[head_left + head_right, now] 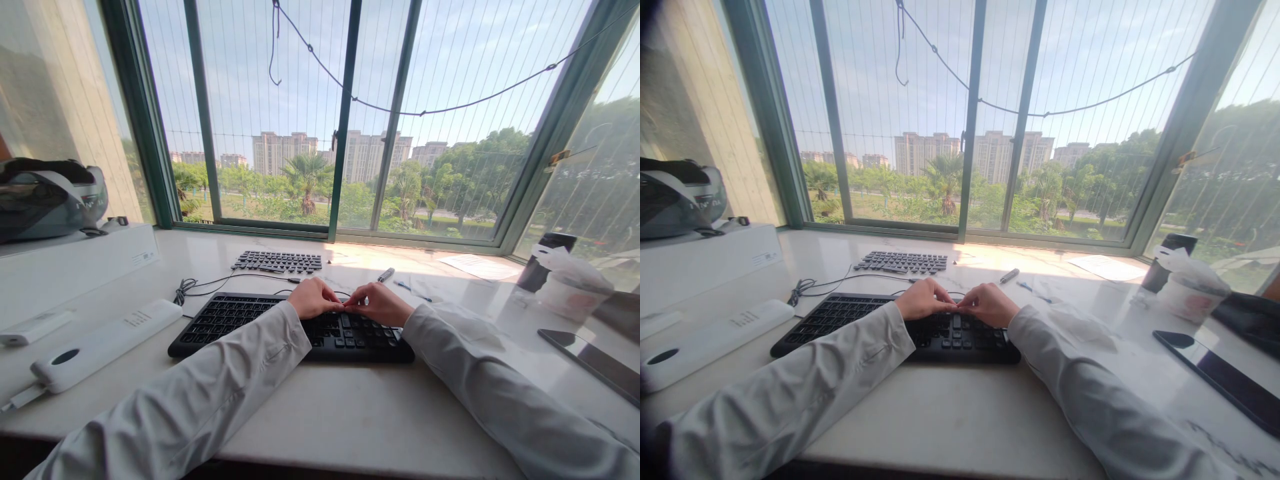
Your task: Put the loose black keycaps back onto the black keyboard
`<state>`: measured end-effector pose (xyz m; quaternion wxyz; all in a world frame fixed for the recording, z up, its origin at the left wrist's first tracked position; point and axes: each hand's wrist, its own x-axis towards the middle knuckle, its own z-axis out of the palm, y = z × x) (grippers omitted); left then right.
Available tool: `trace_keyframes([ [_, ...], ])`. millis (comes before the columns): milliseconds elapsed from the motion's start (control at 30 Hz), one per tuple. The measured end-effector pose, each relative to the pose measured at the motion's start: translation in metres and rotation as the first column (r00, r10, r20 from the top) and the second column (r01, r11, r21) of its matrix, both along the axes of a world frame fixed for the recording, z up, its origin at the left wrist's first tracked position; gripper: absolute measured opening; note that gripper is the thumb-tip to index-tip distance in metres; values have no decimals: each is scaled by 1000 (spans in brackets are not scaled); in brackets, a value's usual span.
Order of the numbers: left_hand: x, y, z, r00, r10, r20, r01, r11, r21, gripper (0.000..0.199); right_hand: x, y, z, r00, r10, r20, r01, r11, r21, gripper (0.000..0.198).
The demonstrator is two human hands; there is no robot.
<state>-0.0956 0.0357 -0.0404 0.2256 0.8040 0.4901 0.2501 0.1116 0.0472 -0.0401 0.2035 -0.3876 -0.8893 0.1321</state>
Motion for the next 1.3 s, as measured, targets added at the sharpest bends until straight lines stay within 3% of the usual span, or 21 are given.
trace_keyframes([
  [167, -1, 1, 0, 1000, -6, -15, 6, 1000, -3, 42, -3, -3, 2, 999, 26, 25, -27, 998, 65, 21],
  [700, -1, 6, -4, 999, -51, 15, 52, 999, -15, 39, -7, -6, 7, 990, 92, 106, -111, 976, 187, 20],
  [1067, -3, 12, -13, 995, -74, 68, 76, 997, -24, 40, -4, -1, 2, 981, 145, 129, -167, 969, 181, 17],
  [1300, -4, 9, -7, 997, -79, 7, 79, 997, 20, 40, 1, 1, -1, 983, 146, 114, -167, 964, 206, 16],
])
